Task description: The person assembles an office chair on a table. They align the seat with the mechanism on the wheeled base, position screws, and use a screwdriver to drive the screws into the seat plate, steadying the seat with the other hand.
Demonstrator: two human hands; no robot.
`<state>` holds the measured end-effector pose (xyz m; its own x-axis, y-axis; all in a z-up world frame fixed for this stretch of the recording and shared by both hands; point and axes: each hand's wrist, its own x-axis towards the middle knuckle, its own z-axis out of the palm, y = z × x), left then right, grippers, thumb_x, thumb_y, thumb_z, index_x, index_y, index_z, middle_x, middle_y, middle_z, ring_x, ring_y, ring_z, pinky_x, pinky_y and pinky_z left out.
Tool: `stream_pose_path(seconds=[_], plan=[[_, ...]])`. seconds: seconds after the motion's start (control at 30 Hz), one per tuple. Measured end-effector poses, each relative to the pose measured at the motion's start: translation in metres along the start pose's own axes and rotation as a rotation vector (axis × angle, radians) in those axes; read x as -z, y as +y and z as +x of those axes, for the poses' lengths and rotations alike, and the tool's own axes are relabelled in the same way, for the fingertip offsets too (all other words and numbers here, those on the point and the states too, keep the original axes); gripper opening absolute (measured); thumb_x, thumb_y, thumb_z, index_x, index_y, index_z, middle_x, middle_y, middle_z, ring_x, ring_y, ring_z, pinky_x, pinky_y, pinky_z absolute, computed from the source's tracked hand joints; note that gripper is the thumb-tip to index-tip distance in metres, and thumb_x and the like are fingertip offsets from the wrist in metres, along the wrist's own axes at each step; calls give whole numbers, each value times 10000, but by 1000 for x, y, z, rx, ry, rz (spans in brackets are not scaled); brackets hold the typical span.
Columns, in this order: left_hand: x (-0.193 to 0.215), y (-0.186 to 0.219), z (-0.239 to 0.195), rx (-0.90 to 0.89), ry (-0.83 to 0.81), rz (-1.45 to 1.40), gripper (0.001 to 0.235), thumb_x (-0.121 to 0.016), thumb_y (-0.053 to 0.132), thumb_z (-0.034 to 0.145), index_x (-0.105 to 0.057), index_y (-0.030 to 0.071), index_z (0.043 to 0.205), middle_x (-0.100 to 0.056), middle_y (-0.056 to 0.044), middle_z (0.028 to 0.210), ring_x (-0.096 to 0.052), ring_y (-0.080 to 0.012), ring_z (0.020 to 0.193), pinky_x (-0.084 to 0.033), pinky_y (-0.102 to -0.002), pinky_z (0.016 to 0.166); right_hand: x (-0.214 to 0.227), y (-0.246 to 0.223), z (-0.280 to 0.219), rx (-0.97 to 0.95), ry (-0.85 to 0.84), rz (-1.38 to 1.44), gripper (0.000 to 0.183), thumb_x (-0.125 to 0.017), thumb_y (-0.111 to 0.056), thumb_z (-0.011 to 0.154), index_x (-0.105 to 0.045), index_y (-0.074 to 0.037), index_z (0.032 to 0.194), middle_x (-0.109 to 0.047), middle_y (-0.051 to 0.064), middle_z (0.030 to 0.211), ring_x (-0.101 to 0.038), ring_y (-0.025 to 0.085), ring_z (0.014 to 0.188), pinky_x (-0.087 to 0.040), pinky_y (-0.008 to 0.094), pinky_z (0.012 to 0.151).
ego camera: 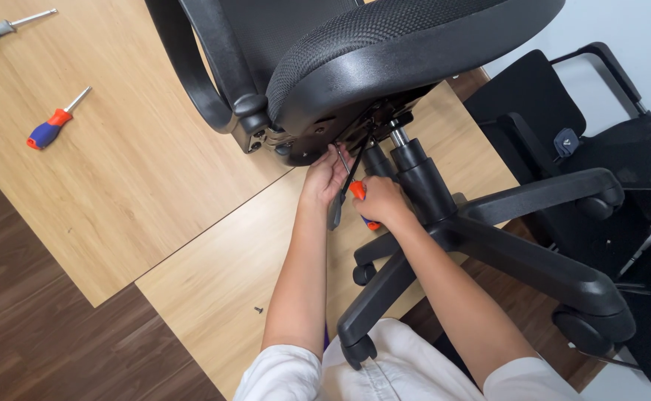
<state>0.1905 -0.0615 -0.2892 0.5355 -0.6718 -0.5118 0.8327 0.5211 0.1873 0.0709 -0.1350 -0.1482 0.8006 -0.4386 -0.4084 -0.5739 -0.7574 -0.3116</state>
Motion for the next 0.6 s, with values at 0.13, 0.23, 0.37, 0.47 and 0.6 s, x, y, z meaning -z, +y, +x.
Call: stream_pose_path(seconds=[0.13, 0.23, 0.37, 0.47, 0.6], plan=[[-1, 2, -1, 11, -9, -8, 272, -592, 190, 1025, -603, -23, 1194, -669, -87, 1123, -671, -185, 987, -583, -435, 1000, 0, 1, -2, -2, 13, 6, 399, -758, -279, 737, -727, -18, 1038, -738, 227, 914, -711, 400, 930, -555, 458, 915], [3, 0, 5, 3, -10, 25, 293, -589, 196, 1025, -603, -36, 1204, -669, -94, 1138, -670, -186, 992, -581, -433, 999, -1, 2, -2, 7, 37, 16, 409, -757, -285, 747, -721, -27, 1062, -736, 226, 919, -706, 404, 933, -549, 465, 914], [14, -7, 17, -28, -12, 20, 295, -595, 198, 1034, -603, -43, 1205, -655, -96, 1132, -653, -182, 973, -588, -440, 1002, 3, -3, -6, -2, 28, 22, 387, -748, -290, 766, -728, -48, 1067, -740, 210, 932, -705, 398, 944, -551, 463, 909], [15, -8, 18, -39, -13, 8, 294, -593, 197, 1038, -603, -46, 1204, -654, -99, 1135, -655, -180, 975, -588, -434, 1005, 3, -3, -5, -13, 26, 37, 386, -753, -297, 768, -728, -57, 1068, -739, 202, 943, -704, 396, 949, -556, 459, 902], [8, -4, 6, -28, -15, 25, 324, -577, 208, 1048, -595, -55, 1237, -662, -109, 1162, -671, -192, 1027, -582, -407, 1005, 3, -4, -6, -10, 39, 71, 386, -755, -298, 769, -726, -52, 1066, -738, 205, 953, -707, 397, 956, -565, 455, 891]])
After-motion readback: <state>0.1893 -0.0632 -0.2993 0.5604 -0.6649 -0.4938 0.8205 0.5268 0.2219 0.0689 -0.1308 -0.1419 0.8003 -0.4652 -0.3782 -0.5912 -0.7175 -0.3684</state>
